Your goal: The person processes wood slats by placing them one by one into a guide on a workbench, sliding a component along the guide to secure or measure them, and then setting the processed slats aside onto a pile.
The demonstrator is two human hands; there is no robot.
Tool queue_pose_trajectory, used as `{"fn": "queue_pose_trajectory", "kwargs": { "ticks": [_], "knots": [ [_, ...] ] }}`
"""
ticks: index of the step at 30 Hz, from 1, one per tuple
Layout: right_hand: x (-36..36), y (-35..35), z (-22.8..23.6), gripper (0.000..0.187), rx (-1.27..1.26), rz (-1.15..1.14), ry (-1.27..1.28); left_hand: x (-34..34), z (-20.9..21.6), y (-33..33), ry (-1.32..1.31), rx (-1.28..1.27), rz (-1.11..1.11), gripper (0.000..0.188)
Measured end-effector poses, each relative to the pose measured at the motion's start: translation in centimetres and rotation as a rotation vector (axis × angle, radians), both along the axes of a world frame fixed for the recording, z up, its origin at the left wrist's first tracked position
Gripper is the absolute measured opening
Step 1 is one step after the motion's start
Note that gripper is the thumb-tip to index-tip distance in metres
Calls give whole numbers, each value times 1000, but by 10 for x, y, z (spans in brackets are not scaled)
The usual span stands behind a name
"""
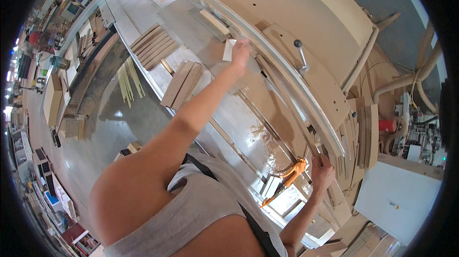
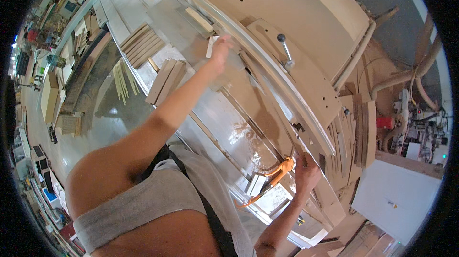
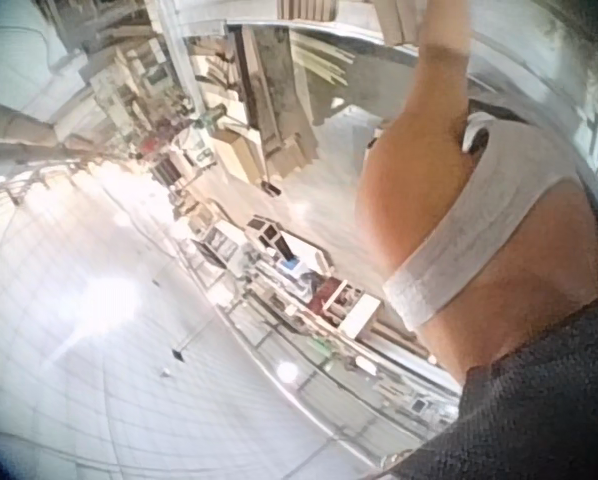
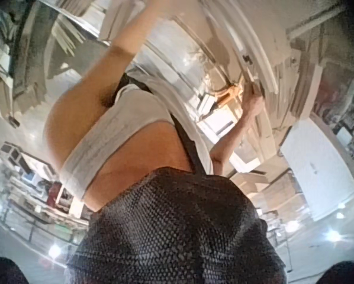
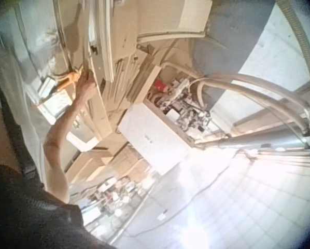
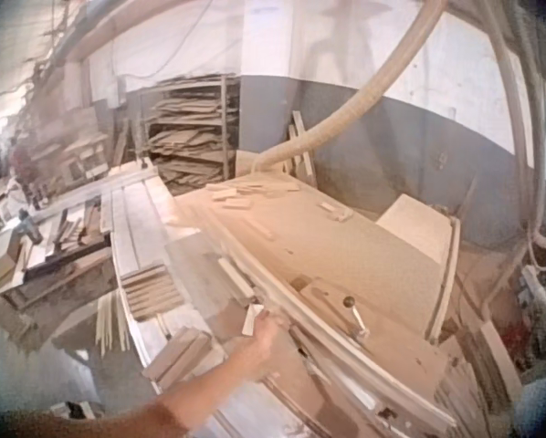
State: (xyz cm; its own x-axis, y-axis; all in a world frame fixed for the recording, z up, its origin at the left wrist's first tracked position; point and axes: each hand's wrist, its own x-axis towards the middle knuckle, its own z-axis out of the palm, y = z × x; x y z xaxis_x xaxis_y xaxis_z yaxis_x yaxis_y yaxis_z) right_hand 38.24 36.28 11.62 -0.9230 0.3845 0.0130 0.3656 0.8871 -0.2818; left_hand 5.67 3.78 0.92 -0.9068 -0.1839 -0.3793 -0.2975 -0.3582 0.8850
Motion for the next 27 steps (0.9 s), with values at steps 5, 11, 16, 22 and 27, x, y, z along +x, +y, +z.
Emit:
{"fn": "queue_pose_trajectory", "kwargs": {
  "ticks": [5, 11, 16, 22, 27],
  "knots": [
    [-37, -16, 13, 25, 66, 26, -49, 26, 27, -22, 117, -32, -155, 47],
    [-82, -29, 12, 28, 95, 179, 7, -3, 29, -98, 164, -5, -53, 40],
    [-130, -56, 25, 31, 136, 97, -111, -39, 43, -169, 169, -126, 7, 38],
    [-181, -78, 42, 34, 162, 213, -42, -95, 26, -231, 166, -238, 112, 41],
    [-244, -113, 32, 32, 160, 289, -75, -157, 8, -267, 85, -544, 72, 50]
  ]
}}
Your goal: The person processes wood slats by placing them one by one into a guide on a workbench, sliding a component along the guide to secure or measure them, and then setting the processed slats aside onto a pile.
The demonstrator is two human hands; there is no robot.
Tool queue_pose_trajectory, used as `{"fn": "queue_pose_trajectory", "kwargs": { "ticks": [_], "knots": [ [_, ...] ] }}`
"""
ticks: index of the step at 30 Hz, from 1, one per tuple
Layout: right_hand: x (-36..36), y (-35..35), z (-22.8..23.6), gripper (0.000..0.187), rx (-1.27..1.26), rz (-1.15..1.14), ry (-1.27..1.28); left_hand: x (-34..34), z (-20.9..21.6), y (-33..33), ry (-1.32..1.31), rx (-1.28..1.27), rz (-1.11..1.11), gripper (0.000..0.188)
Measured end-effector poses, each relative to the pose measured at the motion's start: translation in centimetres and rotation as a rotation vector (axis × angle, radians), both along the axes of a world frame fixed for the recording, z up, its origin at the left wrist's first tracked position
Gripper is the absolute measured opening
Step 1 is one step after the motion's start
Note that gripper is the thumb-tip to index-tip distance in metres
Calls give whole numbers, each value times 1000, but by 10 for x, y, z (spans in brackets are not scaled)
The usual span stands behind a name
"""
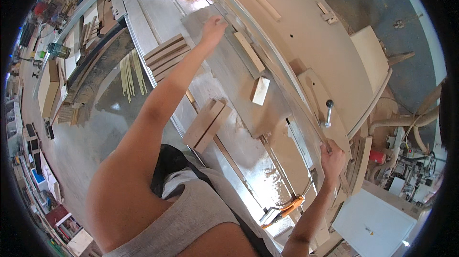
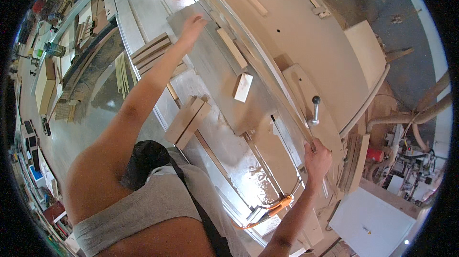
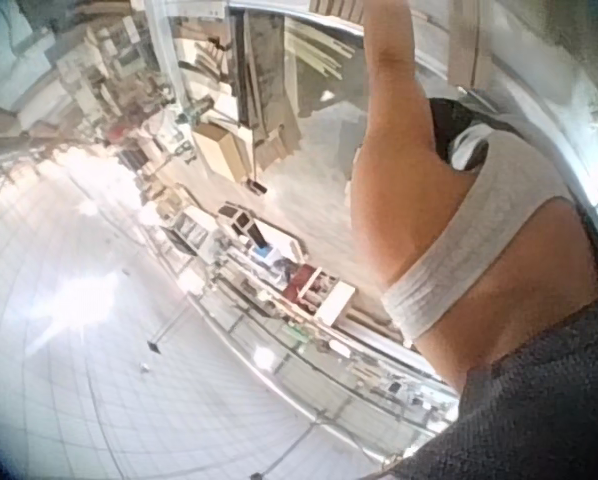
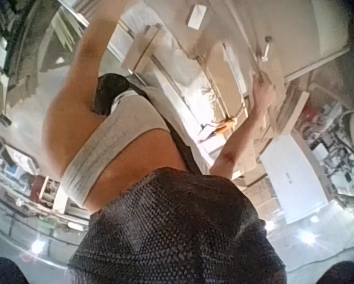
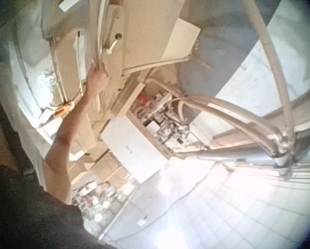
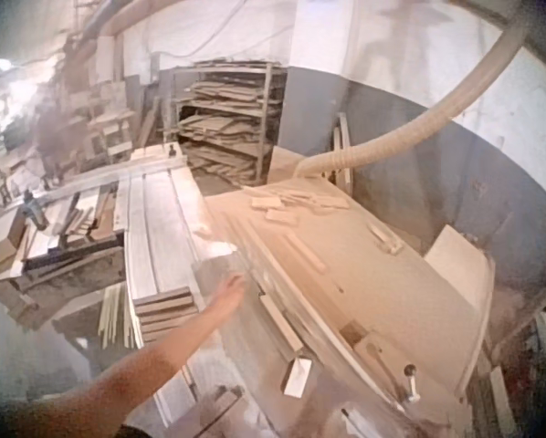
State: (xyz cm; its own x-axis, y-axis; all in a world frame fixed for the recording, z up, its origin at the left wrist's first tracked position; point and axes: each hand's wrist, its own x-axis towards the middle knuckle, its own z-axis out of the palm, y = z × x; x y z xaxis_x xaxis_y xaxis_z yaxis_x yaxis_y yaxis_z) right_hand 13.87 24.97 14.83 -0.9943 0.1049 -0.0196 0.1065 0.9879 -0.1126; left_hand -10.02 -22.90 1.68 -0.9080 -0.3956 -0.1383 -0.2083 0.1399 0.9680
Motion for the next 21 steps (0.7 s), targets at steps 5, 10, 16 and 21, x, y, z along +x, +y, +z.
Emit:
{"fn": "queue_pose_trajectory", "kwargs": {
  "ticks": [5, 10, 16, 21],
  "knots": [
    [-58, -47, -3, 27, -29, 24, -34, -99, -58, -48, -273, -454, -94, 63],
    [-86, -114, -3, 23, 50, 14, 0, -142, -73, -51, -345, -714, 11, 62],
    [-23, -79, -11, 24, -182, -75, 136, -177, -78, -58, -451, -647, 139, 64],
    [63, -52, -1, 23, -180, -200, 116, -177, -67, -69, -413, -562, 199, 56]
  ]
}}
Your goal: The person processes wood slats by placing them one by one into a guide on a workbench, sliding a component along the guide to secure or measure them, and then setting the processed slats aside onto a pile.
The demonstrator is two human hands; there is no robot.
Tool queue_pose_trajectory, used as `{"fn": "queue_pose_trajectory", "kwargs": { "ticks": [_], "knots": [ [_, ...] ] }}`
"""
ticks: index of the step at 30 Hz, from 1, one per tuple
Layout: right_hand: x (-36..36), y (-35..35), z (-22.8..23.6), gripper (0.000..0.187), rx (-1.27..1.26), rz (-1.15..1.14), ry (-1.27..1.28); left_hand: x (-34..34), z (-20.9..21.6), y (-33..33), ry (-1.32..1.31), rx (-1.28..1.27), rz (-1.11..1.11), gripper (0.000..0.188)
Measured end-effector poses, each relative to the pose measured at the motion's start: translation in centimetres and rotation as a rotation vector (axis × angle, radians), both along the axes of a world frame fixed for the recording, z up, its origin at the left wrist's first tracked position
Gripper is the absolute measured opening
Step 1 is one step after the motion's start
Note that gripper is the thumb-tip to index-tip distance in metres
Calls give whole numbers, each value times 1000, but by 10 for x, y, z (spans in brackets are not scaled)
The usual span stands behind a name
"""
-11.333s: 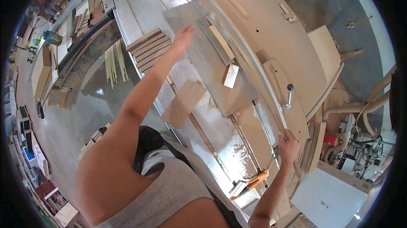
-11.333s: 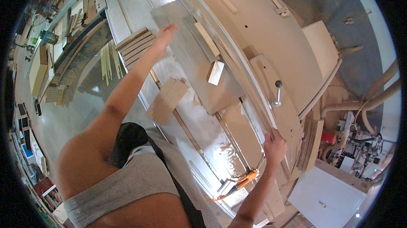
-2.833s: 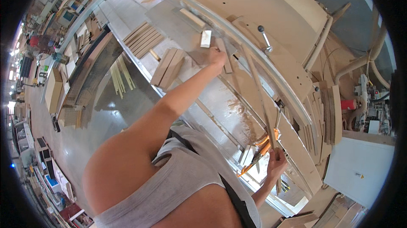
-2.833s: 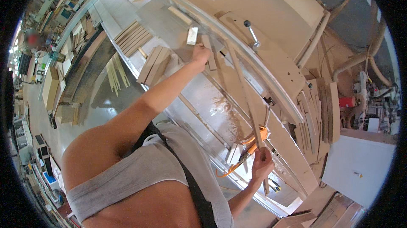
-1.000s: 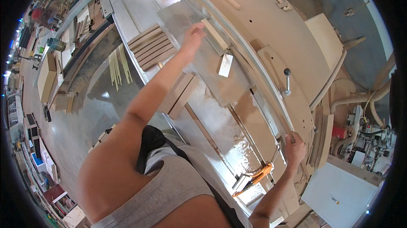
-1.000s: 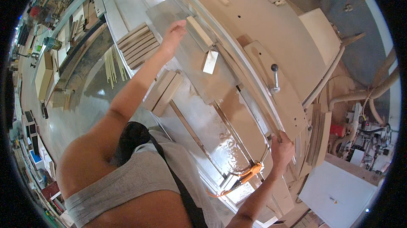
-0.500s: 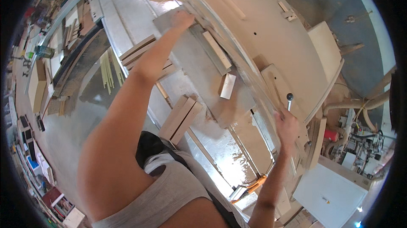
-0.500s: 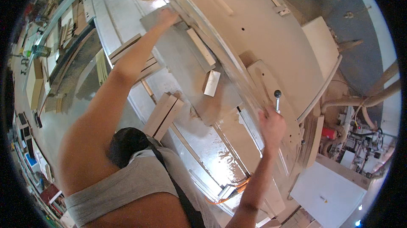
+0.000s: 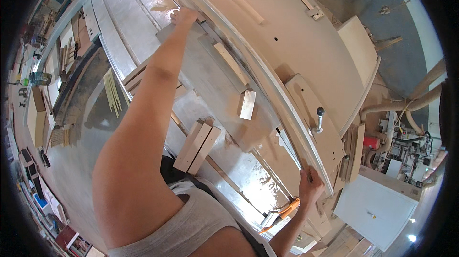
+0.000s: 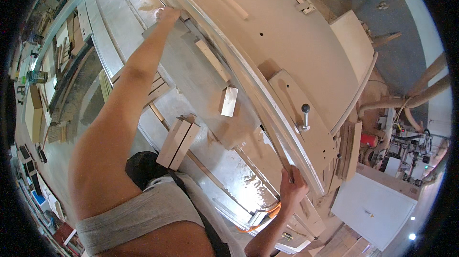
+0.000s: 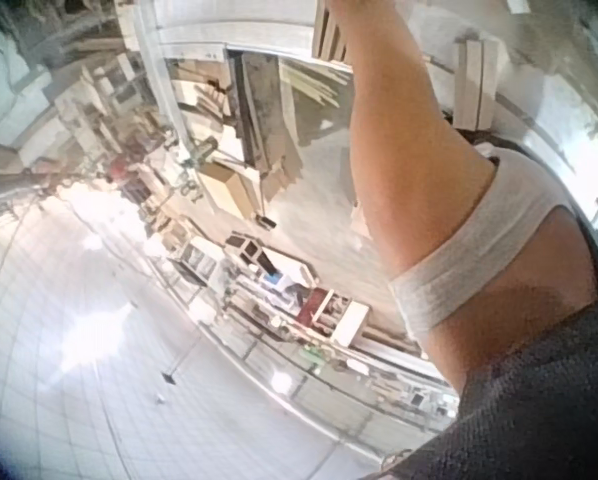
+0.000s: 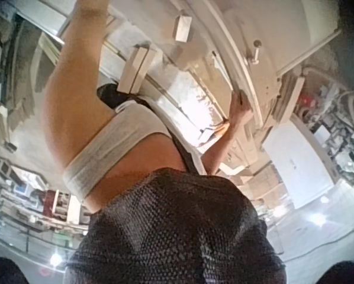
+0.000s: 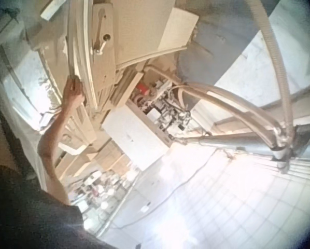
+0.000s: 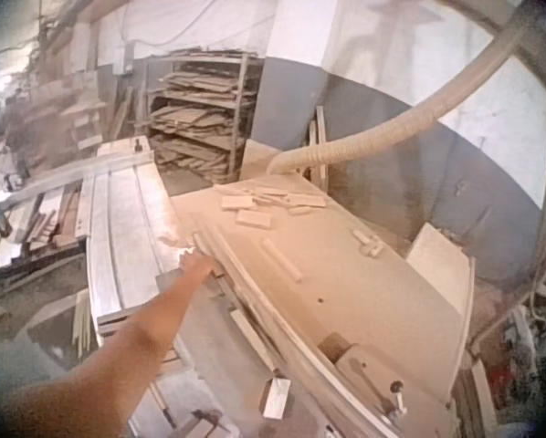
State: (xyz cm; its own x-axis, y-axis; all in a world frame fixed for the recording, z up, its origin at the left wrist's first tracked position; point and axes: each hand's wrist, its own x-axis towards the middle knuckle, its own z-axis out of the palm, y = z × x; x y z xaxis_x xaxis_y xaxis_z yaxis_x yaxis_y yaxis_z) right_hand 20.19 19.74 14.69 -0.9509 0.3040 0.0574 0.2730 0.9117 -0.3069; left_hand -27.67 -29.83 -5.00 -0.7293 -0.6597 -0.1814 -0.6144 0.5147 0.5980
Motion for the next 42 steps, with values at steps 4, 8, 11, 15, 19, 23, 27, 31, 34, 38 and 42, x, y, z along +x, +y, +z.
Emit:
{"fn": "queue_pose_trajectory", "kwargs": {
  "ticks": [4, 8, 11, 15, 19, 23, 27, 31, 34, 38, 42],
  "knots": [
    [65, 12, -3, 21, -138, -191, -16, 6, 8, 1, 314, 260, 11, 37],
    [115, 17, -10, 11, -259, -280, 47, 43, 17, 34, 842, 3, -383, 30],
    [148, 14, -4, 16, -271, -359, 57, 129, 75, 124, 576, 118, -752, 28],
    [185, 22, -2, 26, -247, -401, 119, 203, 55, 214, 270, -48, -1193, 28],
    [230, 40, -1, 22, -191, -433, 91, 273, 53, 277, 156, -208, -1335, 26],
    [272, 52, -11, 23, -203, -462, 157, 300, 29, 303, 345, -275, -1152, 20],
    [302, 65, -17, 20, -232, -469, 110, 334, 27, 317, 443, -144, -914, 32],
    [325, 88, -27, 19, -240, -444, 86, 364, 15, 337, 423, 177, -648, 46],
    [324, 104, -26, 18, -249, -425, 58, 377, 14, 361, 307, 481, -559, 49],
    [320, 129, -28, 16, -202, -365, 12, 368, 33, 387, 307, 866, -315, 48],
    [307, 149, -28, 20, -117, -289, -73, 362, 50, 393, 317, 1045, -207, 46]
  ]
}}
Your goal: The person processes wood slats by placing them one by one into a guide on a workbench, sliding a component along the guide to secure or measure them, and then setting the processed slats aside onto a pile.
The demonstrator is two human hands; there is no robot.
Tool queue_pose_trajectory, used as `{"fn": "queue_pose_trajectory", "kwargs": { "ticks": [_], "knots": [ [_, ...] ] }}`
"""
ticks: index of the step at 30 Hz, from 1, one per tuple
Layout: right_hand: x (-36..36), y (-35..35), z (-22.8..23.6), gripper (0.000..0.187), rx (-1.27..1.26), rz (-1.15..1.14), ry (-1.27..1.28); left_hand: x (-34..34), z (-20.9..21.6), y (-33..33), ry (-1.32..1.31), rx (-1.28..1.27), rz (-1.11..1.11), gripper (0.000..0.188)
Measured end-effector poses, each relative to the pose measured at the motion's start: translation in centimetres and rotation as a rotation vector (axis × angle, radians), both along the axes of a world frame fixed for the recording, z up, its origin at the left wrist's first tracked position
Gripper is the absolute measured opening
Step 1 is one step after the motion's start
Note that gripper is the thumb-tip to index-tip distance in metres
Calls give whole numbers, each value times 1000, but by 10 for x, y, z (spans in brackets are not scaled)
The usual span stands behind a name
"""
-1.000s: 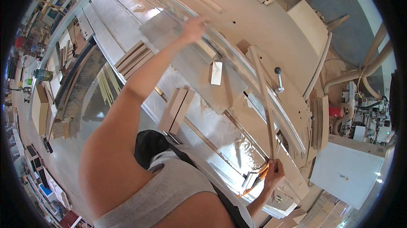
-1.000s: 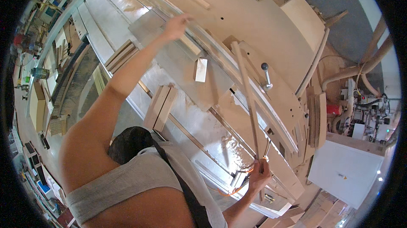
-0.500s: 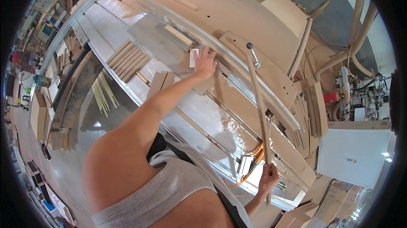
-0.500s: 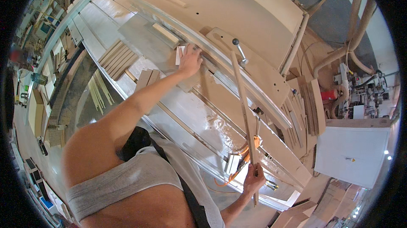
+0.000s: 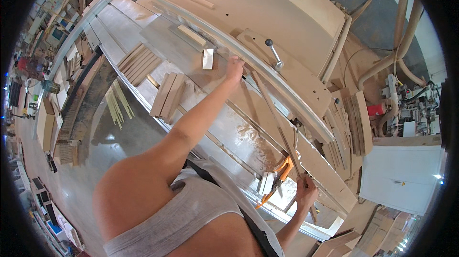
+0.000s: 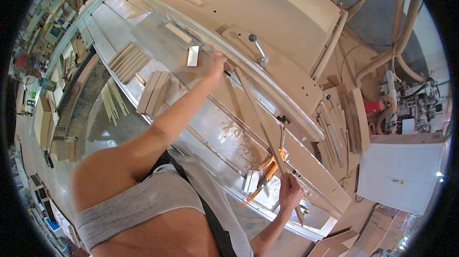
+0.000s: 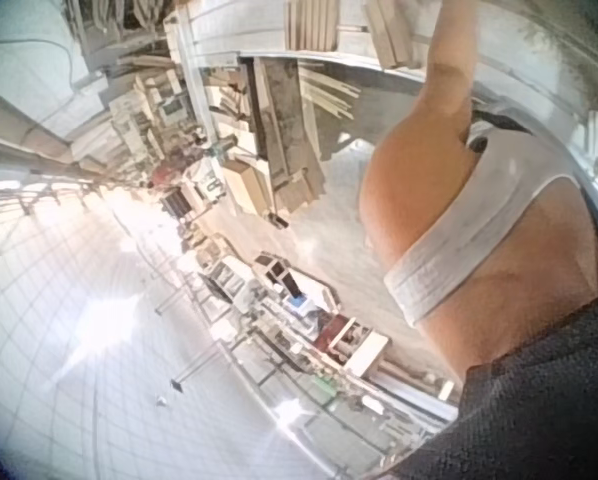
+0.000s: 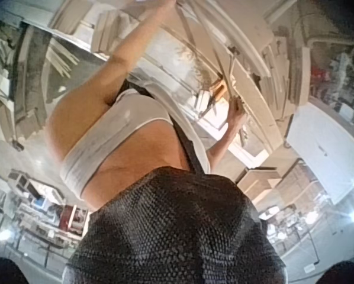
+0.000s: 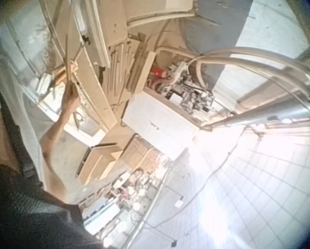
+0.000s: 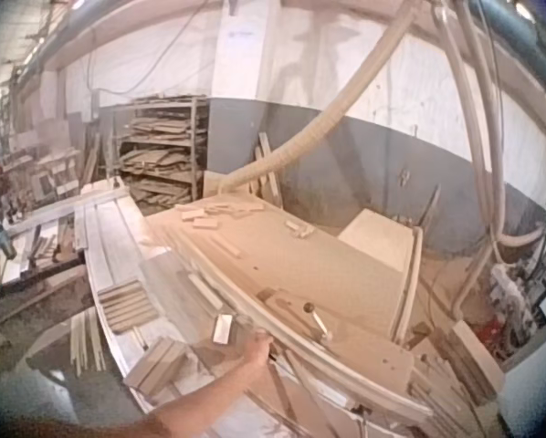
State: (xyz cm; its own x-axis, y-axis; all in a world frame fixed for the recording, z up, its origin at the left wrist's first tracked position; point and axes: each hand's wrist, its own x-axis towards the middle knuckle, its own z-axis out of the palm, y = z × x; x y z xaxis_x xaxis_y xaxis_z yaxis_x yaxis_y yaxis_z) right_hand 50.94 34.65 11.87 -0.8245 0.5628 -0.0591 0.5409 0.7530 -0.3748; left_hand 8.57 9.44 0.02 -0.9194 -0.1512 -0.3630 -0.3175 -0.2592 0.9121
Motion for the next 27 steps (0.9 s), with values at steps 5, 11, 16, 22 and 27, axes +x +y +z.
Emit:
{"fn": "queue_pose_trajectory", "kwargs": {
  "ticks": [5, 11, 16, 22, 27],
  "knots": [
    [-31, 16, -3, 26, 24, 51, 21, -19, -19, -21, 23, -43, 32, 43],
    [-73, 19, 1, 29, 63, 114, 31, -42, -27, -47, 40, -86, 24, 48],
    [-111, 12, -2, 29, 98, 148, 3, -42, -24, -56, 7, -50, -19, 53],
    [-151, 2, 3, 28, 180, 232, 10, -15, 23, -75, 17, -53, -192, 53],
    [-189, -19, 6, 28, 199, 296, 4, -6, 40, -122, 115, -67, -216, 46]
  ]
}}
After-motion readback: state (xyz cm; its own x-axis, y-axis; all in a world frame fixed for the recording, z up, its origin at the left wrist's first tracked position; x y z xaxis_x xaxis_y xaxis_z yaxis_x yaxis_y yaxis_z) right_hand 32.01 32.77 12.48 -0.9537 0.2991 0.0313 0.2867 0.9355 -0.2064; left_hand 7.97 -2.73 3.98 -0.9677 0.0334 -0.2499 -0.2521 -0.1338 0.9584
